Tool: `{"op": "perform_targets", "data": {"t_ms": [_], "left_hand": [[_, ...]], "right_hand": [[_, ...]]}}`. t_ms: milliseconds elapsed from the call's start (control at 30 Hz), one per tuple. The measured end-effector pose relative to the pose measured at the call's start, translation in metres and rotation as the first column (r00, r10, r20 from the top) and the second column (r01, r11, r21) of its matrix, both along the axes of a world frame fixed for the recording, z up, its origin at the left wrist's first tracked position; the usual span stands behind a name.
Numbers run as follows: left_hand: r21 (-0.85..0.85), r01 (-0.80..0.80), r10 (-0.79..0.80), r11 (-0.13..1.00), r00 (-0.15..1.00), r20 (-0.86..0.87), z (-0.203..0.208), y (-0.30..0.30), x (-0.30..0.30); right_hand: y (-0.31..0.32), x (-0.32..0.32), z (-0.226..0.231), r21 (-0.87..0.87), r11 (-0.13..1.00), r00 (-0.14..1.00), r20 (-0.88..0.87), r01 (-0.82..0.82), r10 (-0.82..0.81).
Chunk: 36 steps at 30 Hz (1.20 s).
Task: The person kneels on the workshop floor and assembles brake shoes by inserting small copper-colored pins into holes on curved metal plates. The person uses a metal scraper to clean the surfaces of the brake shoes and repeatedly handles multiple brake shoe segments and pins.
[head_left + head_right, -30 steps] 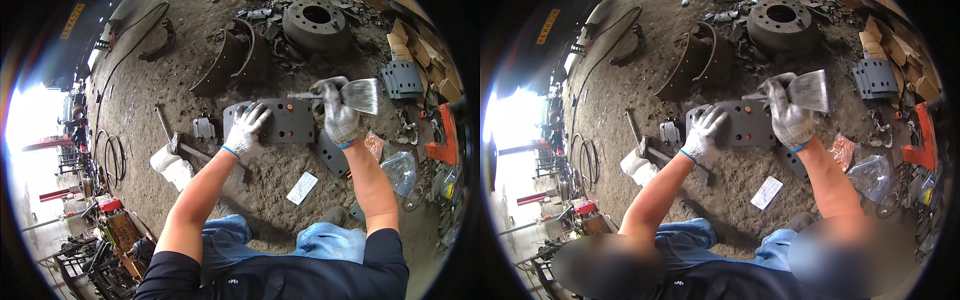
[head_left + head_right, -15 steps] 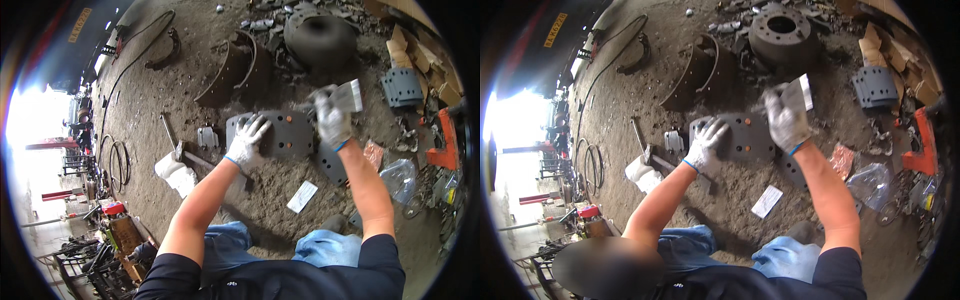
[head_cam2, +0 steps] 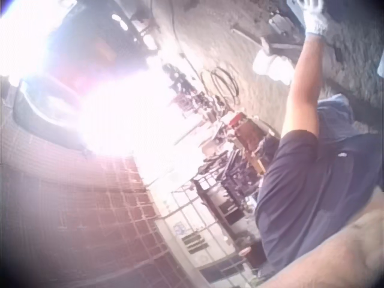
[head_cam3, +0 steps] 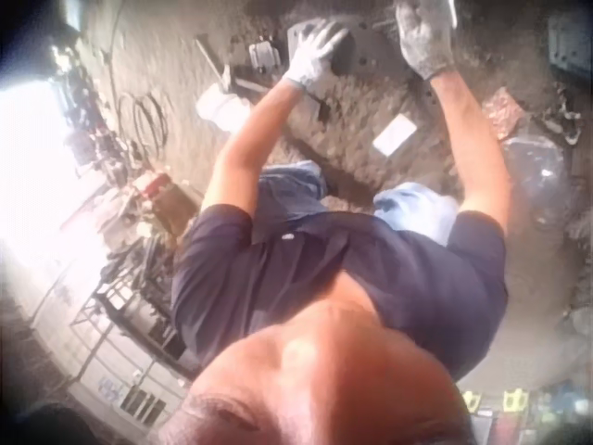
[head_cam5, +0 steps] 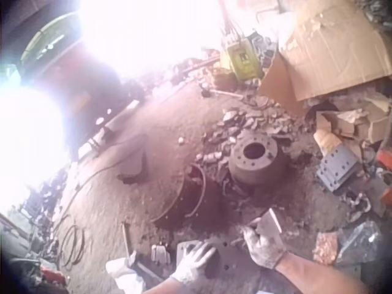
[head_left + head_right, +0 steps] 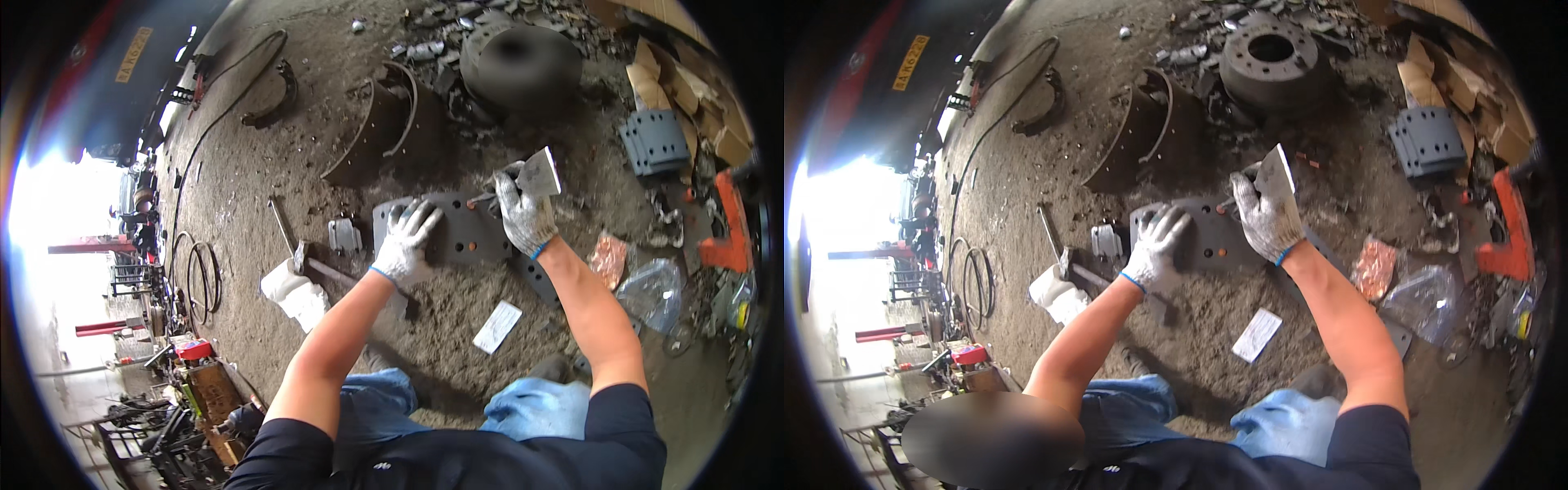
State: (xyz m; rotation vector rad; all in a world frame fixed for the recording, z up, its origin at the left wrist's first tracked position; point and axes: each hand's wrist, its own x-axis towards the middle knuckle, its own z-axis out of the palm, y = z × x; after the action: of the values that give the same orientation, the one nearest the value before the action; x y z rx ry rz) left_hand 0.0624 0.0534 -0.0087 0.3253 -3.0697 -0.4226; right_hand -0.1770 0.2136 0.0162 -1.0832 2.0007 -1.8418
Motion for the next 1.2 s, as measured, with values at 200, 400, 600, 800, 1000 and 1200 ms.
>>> {"op": "perform_targets", "data": {"t_ms": [200,400,600,800,1000,1200], "left_hand": [[-0.031,-0.017,0.017,0.999,1.000,0.013,-0.008,-0.004,-0.004],[-0.023,-0.016,0.016,1.000,1.000,-0.017,-0.001,-0.008,-0.009],[-0.032,-0.024,0.025,0.999,0.999,0.030,0.011,-0.009,-0.018],[-0.010,-0.046,0.046,0.999,0.996,0.070,0.002,-0.007,-0.012],[-0.010,-0.039,0.039,0.999,0.999,0.002,-0.006,-0.010,-0.009],[-0.020,-0.027,0.027,0.999,1.000,-0.006,0.007,-0.014,-0.017]], "right_hand": [[0.006,0.006,-0.031,0.040,0.985,0.848,-0.516,0.166,-0.122],[0.000,-0.022,0.003,-0.079,0.997,0.998,-0.064,-0.001,-0.004],[-0.011,-0.024,-0.013,0.006,0.999,0.989,0.141,-0.042,0.041],[-0.018,0.003,-0.016,0.016,1.000,0.993,0.116,-0.002,0.000],[-0.009,0.003,-0.013,0.044,0.999,0.980,-0.201,0.007,0.002],[-0.009,-0.023,0.024,-0.053,0.998,0.917,0.396,-0.020,0.039]]}}
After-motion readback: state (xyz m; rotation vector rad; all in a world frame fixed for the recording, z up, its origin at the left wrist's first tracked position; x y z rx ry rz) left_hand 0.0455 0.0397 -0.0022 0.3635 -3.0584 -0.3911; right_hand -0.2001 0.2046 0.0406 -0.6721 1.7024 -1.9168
